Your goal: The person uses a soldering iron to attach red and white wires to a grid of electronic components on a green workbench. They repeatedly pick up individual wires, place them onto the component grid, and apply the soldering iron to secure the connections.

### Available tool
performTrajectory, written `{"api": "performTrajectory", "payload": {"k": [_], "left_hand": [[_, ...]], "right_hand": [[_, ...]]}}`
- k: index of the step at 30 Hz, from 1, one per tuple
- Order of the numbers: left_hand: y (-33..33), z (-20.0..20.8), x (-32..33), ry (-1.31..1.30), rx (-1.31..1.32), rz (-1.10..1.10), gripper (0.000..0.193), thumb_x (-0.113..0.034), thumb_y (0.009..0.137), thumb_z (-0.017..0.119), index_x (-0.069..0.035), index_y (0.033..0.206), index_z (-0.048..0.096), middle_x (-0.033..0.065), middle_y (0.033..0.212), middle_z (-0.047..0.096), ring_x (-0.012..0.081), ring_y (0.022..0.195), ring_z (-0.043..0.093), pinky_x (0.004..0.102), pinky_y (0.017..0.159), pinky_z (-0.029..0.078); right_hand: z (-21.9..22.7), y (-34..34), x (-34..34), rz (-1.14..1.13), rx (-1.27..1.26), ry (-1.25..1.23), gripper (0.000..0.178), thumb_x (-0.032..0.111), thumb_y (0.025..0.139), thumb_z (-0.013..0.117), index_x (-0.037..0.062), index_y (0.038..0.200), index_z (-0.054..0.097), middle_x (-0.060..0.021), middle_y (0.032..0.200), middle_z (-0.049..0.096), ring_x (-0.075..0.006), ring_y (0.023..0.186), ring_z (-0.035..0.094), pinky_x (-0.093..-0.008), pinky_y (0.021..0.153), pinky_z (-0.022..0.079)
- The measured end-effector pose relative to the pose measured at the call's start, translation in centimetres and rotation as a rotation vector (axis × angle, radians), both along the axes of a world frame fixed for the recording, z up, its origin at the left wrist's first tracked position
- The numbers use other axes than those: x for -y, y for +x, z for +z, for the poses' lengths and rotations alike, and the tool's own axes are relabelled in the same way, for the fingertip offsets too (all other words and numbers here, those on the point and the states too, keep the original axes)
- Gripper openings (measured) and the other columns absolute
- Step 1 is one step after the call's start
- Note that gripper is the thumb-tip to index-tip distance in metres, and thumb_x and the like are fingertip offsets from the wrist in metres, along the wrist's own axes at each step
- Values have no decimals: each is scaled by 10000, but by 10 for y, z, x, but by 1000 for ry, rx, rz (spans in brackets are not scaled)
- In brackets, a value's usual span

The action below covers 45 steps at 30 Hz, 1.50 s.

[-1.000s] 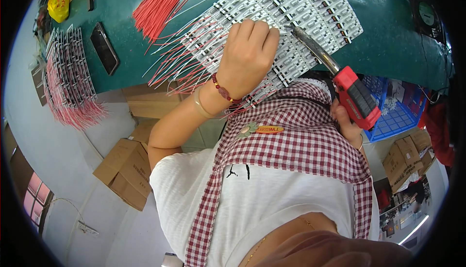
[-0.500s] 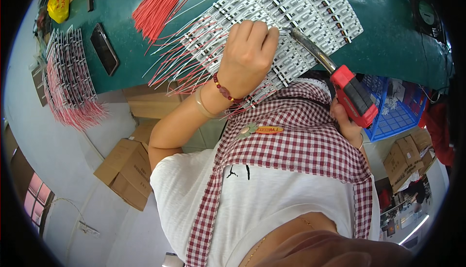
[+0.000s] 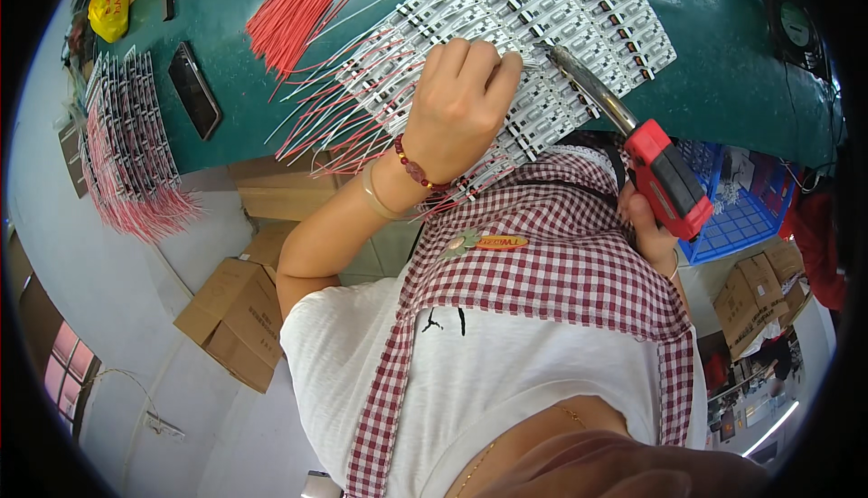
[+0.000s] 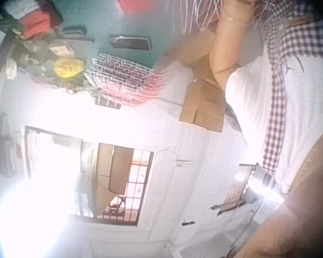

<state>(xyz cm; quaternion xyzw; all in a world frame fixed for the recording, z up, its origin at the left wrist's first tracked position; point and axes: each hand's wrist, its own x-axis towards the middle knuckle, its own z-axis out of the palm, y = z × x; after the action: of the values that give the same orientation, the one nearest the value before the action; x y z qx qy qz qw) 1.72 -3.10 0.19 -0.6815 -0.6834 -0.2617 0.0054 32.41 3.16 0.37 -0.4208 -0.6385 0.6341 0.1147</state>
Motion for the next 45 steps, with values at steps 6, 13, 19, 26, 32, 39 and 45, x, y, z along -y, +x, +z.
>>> {"api": "performTrajectory", "payload": {"k": [6, 13, 19, 26, 32, 39, 45], "left_hand": [[-1, -2, 0, 1, 21, 2, 303, 15, 663, 591, -6, 958, 653, 67, 771, 498, 223, 700, 491, 331, 637, 406], [0, -3, -2, 6, 6, 4, 275, 5, 674, 600, -13, 942, 658, 63, 763, 492, 219, 698, 489, 331, 636, 403], [0, -1, -2, -11, -13, 10, 238, -1, 695, 598, -15, 928, 649, 60, 759, 485, 216, 697, 487, 329, 639, 395], [-2, -2, -3, -22, -54, -1, 219, -14, 712, 595, -9, 928, 633, 61, 765, 478, 219, 703, 487, 331, 641, 389], [-1, -2, -1, -4, -28, -1, 225, -15, 704, 596, -7, 925, 636, 64, 760, 475, 220, 701, 487, 332, 640, 391], [0, -4, -3, 12, -32, -5, 240, -16, 696, 600, -12, 932, 641, 62, 756, 474, 217, 701, 486, 332, 644, 395], [0, -4, -2, 2, -30, 2, 237, -15, 699, 597, -12, 933, 638, 58, 760, 476, 214, 703, 483, 329, 645, 394]], "right_hand": [[-4, -10, -3, 146, -55, 289, 372, 142, 917, 573, -43, 1223, 470, -69, 723, 549, -120, 570, 479, -257, 534, 409], [-1, -13, -4, 64, -20, 202, 178, 56, 827, 670, 0, 996, 653, -83, 863, 665, -159, 715, 629, -294, 633, 499], [-2, 1, 1, -10, -31, 76, 175, 28, 851, 641, 0, 1024, 643, -72, 915, 658, -148, 793, 621, -291, 698, 499], [8, -4, -1, -59, -58, -45, 192, 41, 882, 606, 3, 1069, 626, -48, 938, 637, -145, 856, 596, -275, 762, 476], [0, -13, 0, 82, -38, 130, 383, 211, 915, 584, -40, 1189, 489, -58, 732, 544, -118, 607, 484, -257, 546, 398], [2, -17, -4, 100, 4, 136, 181, 115, 870, 634, -1, 1006, 610, -49, 797, 607, -128, 683, 557, -278, 612, 451], [10, -7, -3, -41, -38, -71, 157, 72, 865, 649, 9, 1008, 640, -42, 896, 641, -131, 789, 596, -276, 702, 483]]}}
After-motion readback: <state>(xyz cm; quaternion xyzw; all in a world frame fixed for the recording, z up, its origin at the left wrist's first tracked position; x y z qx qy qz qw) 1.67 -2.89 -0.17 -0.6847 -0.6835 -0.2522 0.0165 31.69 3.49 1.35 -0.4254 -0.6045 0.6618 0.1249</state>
